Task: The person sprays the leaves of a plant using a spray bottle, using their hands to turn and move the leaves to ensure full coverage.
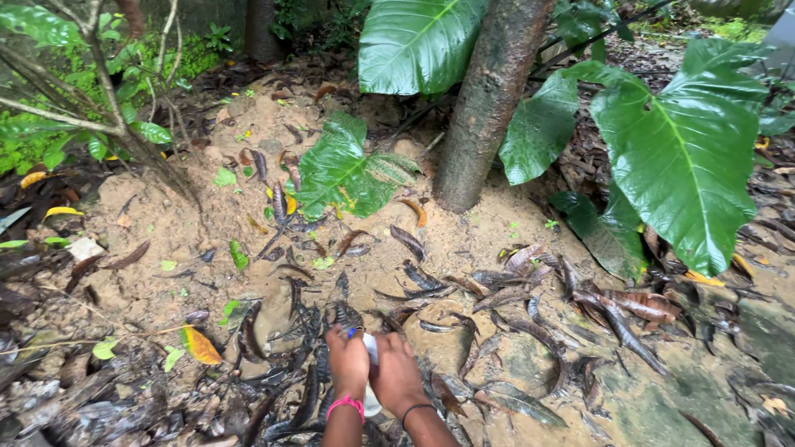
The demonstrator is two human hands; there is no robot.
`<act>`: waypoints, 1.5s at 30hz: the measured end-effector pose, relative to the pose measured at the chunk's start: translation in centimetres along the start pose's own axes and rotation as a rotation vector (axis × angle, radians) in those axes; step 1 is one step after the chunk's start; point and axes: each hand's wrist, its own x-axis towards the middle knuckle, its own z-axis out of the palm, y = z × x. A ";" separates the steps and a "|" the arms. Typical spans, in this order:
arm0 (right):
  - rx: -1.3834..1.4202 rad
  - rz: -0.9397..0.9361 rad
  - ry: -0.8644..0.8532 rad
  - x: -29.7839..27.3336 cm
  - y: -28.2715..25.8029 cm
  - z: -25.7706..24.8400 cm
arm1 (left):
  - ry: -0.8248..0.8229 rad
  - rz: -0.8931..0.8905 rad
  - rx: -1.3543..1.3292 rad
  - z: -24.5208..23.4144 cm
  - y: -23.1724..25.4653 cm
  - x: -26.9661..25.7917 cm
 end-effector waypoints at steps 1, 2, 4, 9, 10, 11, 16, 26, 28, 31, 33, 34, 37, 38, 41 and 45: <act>-0.007 0.053 -0.009 -0.1 -0.1 0.2 | -0.022 -0.034 -0.038 -0.2 -0.7 0.4; -0.014 0.105 -0.019 -0.2 -0.2 0.2 | -0.045 -0.067 -0.077 -0.3 -1.1 0.5; 0.000 0.162 -0.036 -0.4 -0.6 -0.2 | -0.053 -0.139 -0.126 -0.6 -0.7 0.4; 0.074 0.072 0.207 -2.1 -2.7 -2.5 | -0.101 -0.109 -0.258 -1.3 1.9 -1.3; 0.139 0.099 0.216 -2.2 -3.4 -3.3 | -0.104 -0.049 -0.217 -1.5 2.5 -1.7; 0.206 0.121 0.231 -1.9 -4.3 -4.4 | -0.108 0.020 -0.176 -1.6 3.7 -1.7; 0.417 -0.015 0.527 -1.0 -11.0 -9.8 | -0.071 0.026 -0.296 -3.0 11.9 -2.5; 0.779 0.046 0.625 4.6 -24.2 -25.4 | -0.236 0.302 -0.354 -1.0 35.0 -8.2; 0.792 0.018 0.676 6.0 -27.3 -29.6 | -0.225 0.239 -0.494 0.4 40.8 -10.4; 0.731 -0.102 0.828 7.6 -31.9 -35.0 | -0.145 0.286 -0.655 2.9 48.2 -12.9; 0.595 -0.256 0.964 8.4 -34.5 -38.1 | -0.105 0.392 -0.672 3.4 52.7 -13.3; 0.764 -0.247 0.838 9.1 -35.7 -39.6 | -0.100 0.431 -0.674 3.4 55.0 -13.3; 1.129 -0.288 0.524 9.9 -39.3 -42.3 | -0.075 0.428 -0.724 2.4 61.0 -14.0; 1.169 -0.359 0.477 9.8 -40.4 -42.9 | -0.067 0.412 -0.752 2.2 63.3 -14.4; 1.022 -0.637 0.552 10.8 -42.6 -45.7 | -0.101 0.247 -0.700 1.0 69.1 -16.3; 0.896 -0.613 0.590 11.7 -44.8 -49.0 | -0.169 0.359 -0.595 0.9 74.9 -19.1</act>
